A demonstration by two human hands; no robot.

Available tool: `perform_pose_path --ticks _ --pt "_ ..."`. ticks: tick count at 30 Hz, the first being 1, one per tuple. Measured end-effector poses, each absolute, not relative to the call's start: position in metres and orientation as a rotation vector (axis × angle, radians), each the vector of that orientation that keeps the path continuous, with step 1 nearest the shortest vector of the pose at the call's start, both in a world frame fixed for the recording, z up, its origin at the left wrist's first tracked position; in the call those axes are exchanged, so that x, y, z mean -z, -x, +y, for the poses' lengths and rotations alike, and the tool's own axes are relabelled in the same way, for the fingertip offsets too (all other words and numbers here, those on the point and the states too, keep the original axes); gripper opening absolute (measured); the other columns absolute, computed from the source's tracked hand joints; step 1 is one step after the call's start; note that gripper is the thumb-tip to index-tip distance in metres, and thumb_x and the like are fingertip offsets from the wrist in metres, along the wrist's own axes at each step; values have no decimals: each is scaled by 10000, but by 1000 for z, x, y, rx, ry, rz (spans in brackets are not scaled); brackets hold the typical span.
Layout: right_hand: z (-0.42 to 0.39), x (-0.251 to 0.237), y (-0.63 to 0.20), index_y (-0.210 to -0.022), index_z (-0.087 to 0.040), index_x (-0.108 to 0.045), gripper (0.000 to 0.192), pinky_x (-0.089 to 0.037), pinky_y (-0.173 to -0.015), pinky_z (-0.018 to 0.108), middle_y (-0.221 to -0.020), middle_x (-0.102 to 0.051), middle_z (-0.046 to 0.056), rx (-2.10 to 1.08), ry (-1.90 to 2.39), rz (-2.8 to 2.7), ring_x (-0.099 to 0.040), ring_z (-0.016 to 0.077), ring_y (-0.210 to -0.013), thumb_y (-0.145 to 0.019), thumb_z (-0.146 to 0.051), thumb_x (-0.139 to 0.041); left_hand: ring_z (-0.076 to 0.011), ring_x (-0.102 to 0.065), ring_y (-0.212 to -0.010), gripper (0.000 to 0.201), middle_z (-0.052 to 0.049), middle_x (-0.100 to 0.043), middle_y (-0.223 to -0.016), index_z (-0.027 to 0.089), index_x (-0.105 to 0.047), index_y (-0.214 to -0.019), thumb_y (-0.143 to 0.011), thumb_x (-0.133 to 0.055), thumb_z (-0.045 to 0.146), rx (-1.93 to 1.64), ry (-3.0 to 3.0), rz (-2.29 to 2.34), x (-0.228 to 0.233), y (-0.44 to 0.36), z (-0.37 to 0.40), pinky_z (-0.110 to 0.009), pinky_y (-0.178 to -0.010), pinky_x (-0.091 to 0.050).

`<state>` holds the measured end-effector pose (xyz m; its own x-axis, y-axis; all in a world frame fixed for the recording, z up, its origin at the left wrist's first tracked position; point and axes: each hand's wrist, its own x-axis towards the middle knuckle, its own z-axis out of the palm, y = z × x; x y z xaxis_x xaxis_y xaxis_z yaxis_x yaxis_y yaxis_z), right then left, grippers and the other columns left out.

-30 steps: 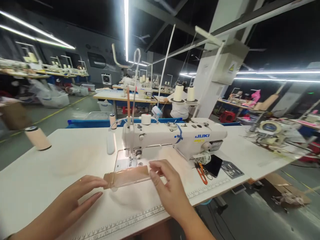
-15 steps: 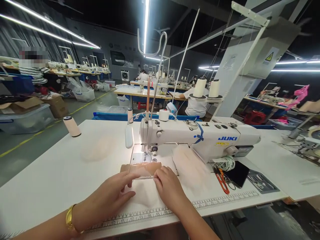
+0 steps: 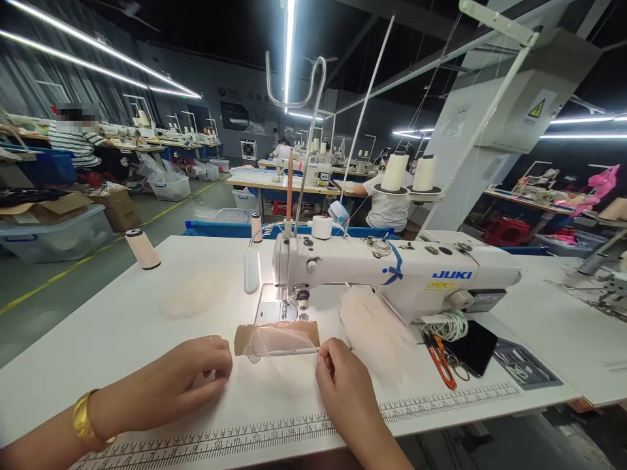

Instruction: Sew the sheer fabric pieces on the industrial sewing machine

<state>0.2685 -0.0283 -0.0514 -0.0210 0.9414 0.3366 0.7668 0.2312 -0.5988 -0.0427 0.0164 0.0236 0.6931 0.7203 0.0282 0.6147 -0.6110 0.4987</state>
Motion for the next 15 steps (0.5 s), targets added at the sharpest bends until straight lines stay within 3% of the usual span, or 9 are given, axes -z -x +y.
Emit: perform_pose_path --ticks 5,8,12,15 --pt "-40 63 -255 -871 -275 -530 176 -448 -590 302 -736 -655 -8 -254 1529 -1880 -635 208 -630 -1042 -294 -494 -230 -584 -745 403 -38 -661 -832 219 -599 -812 -983 -521 576 -406 -2179 1500 -19 21 31 -319 -647 -380" --pt "-49 71 -256 -855 -277 -514 189 -439 -576 304 -717 -640 -5 -161 1516 -1903 -629 210 -617 -1042 -291 -492 -243 -565 -809 286 -50 -618 -868 219 -518 -732 -864 -655 433 -402 -2157 1483 -9 -3 44 -324 -680 -367" --pt "-59 66 -276 -828 -283 -528 172 -451 -548 295 -732 -669 -4 -215 1451 -2128 -651 210 -623 -988 -223 -539 -197 -531 -764 182 -2 -589 -799 223 -455 -703 -802 -605 248 -403 -2116 1298 -2 -24 54 -297 -659 -352" --pt "-53 44 -283 -956 -285 -624 115 -543 -700 349 -912 -726 43 -254 1399 -2192 -703 262 -820 -924 -178 -599 -172 -526 -738 147 30 -594 -772 226 -478 -754 -810 -608 264 -424 -2049 1149 0 -31 58 -276 -647 -371"
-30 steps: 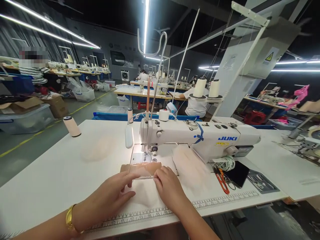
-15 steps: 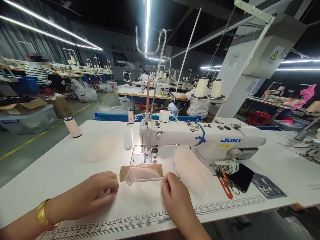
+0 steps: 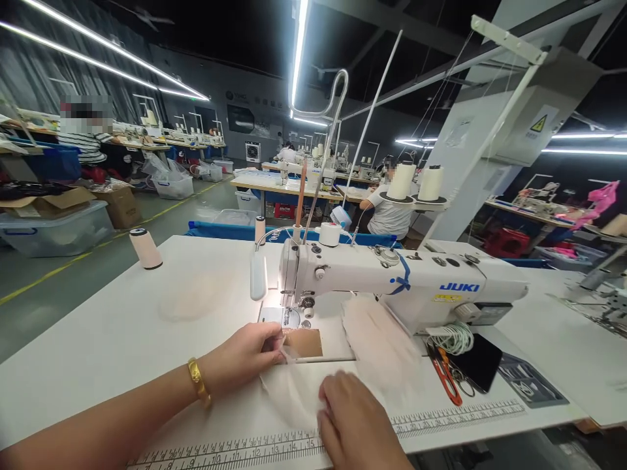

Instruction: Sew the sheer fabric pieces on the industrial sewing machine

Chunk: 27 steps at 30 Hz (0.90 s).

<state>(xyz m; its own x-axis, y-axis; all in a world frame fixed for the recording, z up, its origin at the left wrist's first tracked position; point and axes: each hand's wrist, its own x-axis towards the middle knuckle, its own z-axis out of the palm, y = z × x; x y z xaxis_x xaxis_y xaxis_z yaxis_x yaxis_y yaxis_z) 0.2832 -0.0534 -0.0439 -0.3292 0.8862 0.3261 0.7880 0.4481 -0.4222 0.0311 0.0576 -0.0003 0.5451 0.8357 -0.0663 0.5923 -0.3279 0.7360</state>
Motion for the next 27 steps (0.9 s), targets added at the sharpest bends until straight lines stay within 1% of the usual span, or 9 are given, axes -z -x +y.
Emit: perform_pose_path --ticks 2,4,6,8,12,15,18,21,27 --pt "-40 26 -276 -1201 -280 -653 266 -541 -946 448 -1205 -718 107 -294 1367 -2136 -671 324 -1117 -948 -203 -625 -168 -529 -750 143 33 -597 -789 224 -502 -787 -819 -620 298 -450 -2000 1084 3 -33 59 -271 -655 -389" --pt "-19 11 -263 -1379 -288 -595 430 -451 -1106 502 -1407 -639 119 -478 1316 -2109 -563 342 -1316 -960 -264 -689 -163 -520 -752 149 34 -585 -795 221 -509 -799 -813 -629 307 -487 -1957 1052 6 -32 60 -268 -659 -394" --pt "3 2 -250 -1293 -288 -626 370 -480 -1022 448 -1263 -680 83 -780 1300 -2079 -601 309 -1195 -940 -317 -735 -154 -502 -743 180 38 -565 -785 217 -502 -786 -785 -662 300 -544 -1866 1014 7 -28 60 -262 -657 -385" --pt "23 0 -243 -1089 -255 -640 260 -493 -822 351 -939 -667 17 -1202 1255 -1959 -620 237 -904 -917 -409 -760 -148 -508 -742 244 36 -583 -793 209 -523 -819 -759 -728 328 -553 -1654 922 6 -21 60 -256 -667 -385" --pt "45 7 -246 -883 -218 -579 453 -401 -644 262 -714 -568 -45 -1827 974 -1655 -548 148 -648 -830 -587 -836 -148 -546 -723 484 23 -644 -794 181 -584 -981 -651 -875 385 -341 -1267 741 0 -7 65 -257 -686 -408" --pt "48 16 -251 -872 -218 -576 405 -342 -599 249 -662 -563 -58 -1768 1028 -1630 -535 135 -600 -863 -541 -820 -144 -517 -664 426 57 -577 -692 185 -591 -915 -658 -852 400 -346 -1383 845 1 -7 68 -250 -621 -375" --pt "45 23 -255 -920 -230 -583 236 -279 -580 256 -651 -611 -56 -1631 1162 -1721 -440 126 -575 -953 -422 -716 -152 -513 -631 297 64 -552 -658 205 -562 -836 -727 -759 400 -429 -1548 990 3 -13 68 -260 -583 -354" --pt "43 23 -257 -927 -235 -586 137 -299 -610 268 -675 -644 -44 -1499 1226 -1807 -439 138 -610 -986 -344 -644 -150 -486 -635 224 54 -529 -652 214 -513 -728 -784 -660 374 -471 -1639 1048 5 -17 64 -268 -586 -338" --pt "41 18 -245 -990 -223 -625 321 -343 -653 265 -848 -541 -29 -1327 1174 -1780 -448 150 -730 -943 -529 -711 -134 -369 -653 265 56 -433 -677 210 -487 -666 -837 -611 371 -518 -1675 952 3 -20 59 -273 -601 -282"
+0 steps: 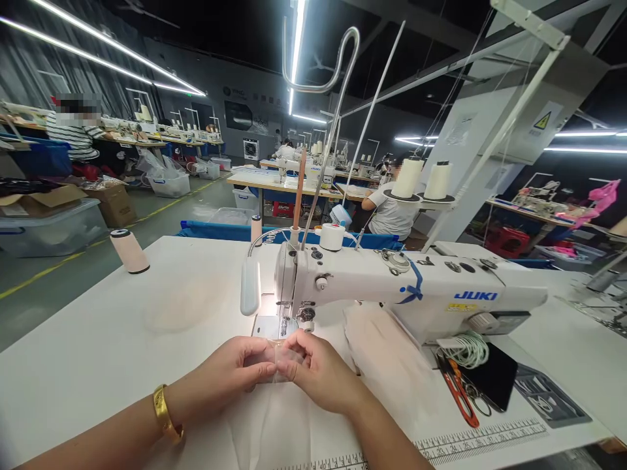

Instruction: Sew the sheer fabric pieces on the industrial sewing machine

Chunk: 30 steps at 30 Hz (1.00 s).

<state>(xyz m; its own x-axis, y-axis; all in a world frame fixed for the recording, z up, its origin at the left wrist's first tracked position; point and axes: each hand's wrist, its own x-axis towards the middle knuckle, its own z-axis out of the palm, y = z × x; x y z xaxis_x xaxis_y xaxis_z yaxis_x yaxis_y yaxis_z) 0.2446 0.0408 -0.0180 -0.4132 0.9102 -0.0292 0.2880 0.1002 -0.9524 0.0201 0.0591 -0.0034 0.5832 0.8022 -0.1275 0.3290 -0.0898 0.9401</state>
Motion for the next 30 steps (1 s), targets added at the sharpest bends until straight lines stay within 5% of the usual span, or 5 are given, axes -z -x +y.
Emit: perform_pose_path --ticks 6,12,24,30 --pt "37 25 -230 -913 -227 -589 242 -371 -707 287 -866 -571 -12 -1226 1206 -1714 -489 182 -797 -944 -457 -657 -140 -363 -675 219 53 -434 -693 210 -544 -694 -847 -594 358 -545 -1651 924 3 -23 56 -265 -618 -294" --pt "35 24 -226 -882 -231 -579 239 -374 -718 298 -853 -586 -9 -1205 1222 -1711 -499 193 -808 -960 -451 -630 -170 -483 -731 234 13 -623 -832 212 -627 -807 -806 -676 441 -655 -1580 1089 9 -26 52 -269 -633 -358" --pt "33 20 -224 -856 -221 -593 222 -339 -665 297 -783 -534 -22 -1146 1268 -1674 -438 176 -740 -919 -433 -616 -183 -503 -741 263 7 -622 -769 218 -564 -741 -739 -672 457 -731 -1512 1090 4 -35 49 -287 -669 -380" --pt "32 22 -224 -854 -221 -580 235 -339 -665 299 -779 -527 -22 -1171 1249 -1678 -437 176 -743 -923 -442 -622 -149 -403 -669 238 52 -492 -657 221 -542 -703 -709 -675 418 -724 -1505 1099 2 -36 48 -269 -614 -317"
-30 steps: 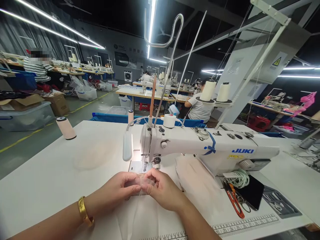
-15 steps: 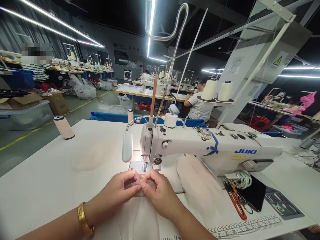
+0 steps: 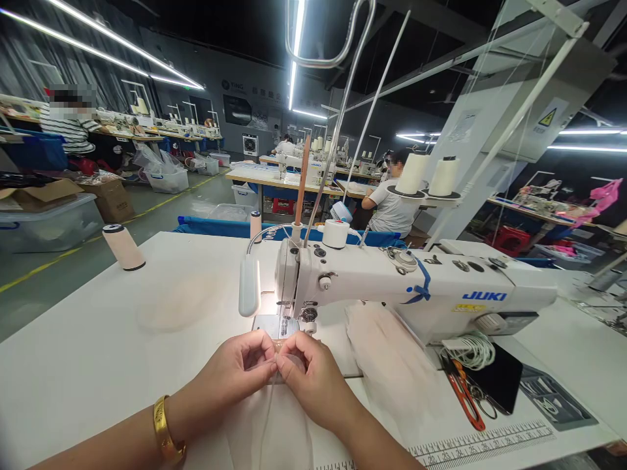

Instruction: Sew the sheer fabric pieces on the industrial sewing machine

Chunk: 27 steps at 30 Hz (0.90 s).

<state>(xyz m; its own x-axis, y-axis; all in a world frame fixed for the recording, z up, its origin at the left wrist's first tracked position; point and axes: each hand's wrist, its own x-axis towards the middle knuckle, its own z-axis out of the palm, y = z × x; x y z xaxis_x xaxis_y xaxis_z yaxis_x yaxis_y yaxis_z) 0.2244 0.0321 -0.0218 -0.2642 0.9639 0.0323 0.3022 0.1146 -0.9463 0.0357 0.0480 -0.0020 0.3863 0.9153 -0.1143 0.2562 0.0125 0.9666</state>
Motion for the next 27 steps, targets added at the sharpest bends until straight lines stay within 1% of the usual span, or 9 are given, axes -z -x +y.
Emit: perform_pose_path --ticks 5,7,9,13,18,20,22,24,27 --pt "31 24 -223 -837 -228 -570 219 -344 -659 296 -765 -513 -26 -1149 1263 -1683 -430 172 -733 -923 -422 -624 -153 -429 -695 233 45 -514 -704 216 -568 -773 -719 -693 406 -737 -1461 1057 5 -35 49 -268 -627 -340" --pt "31 24 -223 -838 -230 -572 219 -343 -658 295 -768 -517 -24 -1113 1262 -1690 -436 173 -734 -921 -427 -622 -153 -423 -696 242 43 -508 -706 211 -573 -764 -734 -691 420 -728 -1473 1063 7 -35 49 -271 -629 -334" --pt "30 24 -223 -837 -233 -569 224 -331 -648 294 -764 -508 -27 -1088 1268 -1691 -429 171 -725 -920 -435 -620 -152 -410 -693 251 43 -500 -696 209 -558 -733 -749 -679 429 -720 -1500 1078 7 -34 49 -273 -631 -324" --pt "30 24 -222 -820 -234 -558 228 -313 -634 291 -756 -491 -28 -1062 1295 -1695 -416 170 -718 -917 -432 -615 -166 -452 -732 229 27 -554 -733 212 -539 -714 -730 -672 397 -750 -1530 1092 9 -34 49 -278 -663 -360" --pt "29 25 -221 -796 -232 -559 218 -326 -634 291 -728 -491 -30 -1004 1261 -1713 -426 169 -704 -912 -410 -608 -159 -426 -708 282 41 -508 -690 228 -457 -669 -698 -686 391 -776 -1520 1099 9 -36 50 -272 -641 -337" --pt "29 25 -221 -792 -231 -569 212 -339 -642 292 -736 -514 -24 -980 1250 -1716 -442 170 -709 -915 -399 -605 -155 -418 -695 258 49 -493 -687 229 -491 -701 -692 -688 394 -784 -1494 1105 7 -37 50 -268 -630 -328" --pt "29 26 -221 -793 -230 -583 204 -348 -648 293 -748 -536 -18 -957 1240 -1722 -455 172 -714 -920 -389 -600 -150 -406 -680 229 62 -469 -680 224 -558 -770 -691 -687 397 -780 -1464 1104 6 -37 50 -263 -621 -322" --pt "30 27 -222 -794 -230 -594 198 -350 -648 293 -750 -543 -17 -931 1232 -1736 -461 172 -713 -923 -380 -598 -147 -397 -670 239 68 -452 -672 215 -606 -819 -702 -685 408 -761 -1453 1090 5 -37 50 -263 -618 -317" --pt "30 28 -222 -796 -231 -598 202 -355 -647 293 -751 -548 -17 -904 1231 -1746 -467 172 -710 -932 -382 -598 -146 -394 -670 239 61 -455 -672 208 -602 -772 -720 -685 426 -742 -1476 1073 6 -35 50 -267 -619 -318"
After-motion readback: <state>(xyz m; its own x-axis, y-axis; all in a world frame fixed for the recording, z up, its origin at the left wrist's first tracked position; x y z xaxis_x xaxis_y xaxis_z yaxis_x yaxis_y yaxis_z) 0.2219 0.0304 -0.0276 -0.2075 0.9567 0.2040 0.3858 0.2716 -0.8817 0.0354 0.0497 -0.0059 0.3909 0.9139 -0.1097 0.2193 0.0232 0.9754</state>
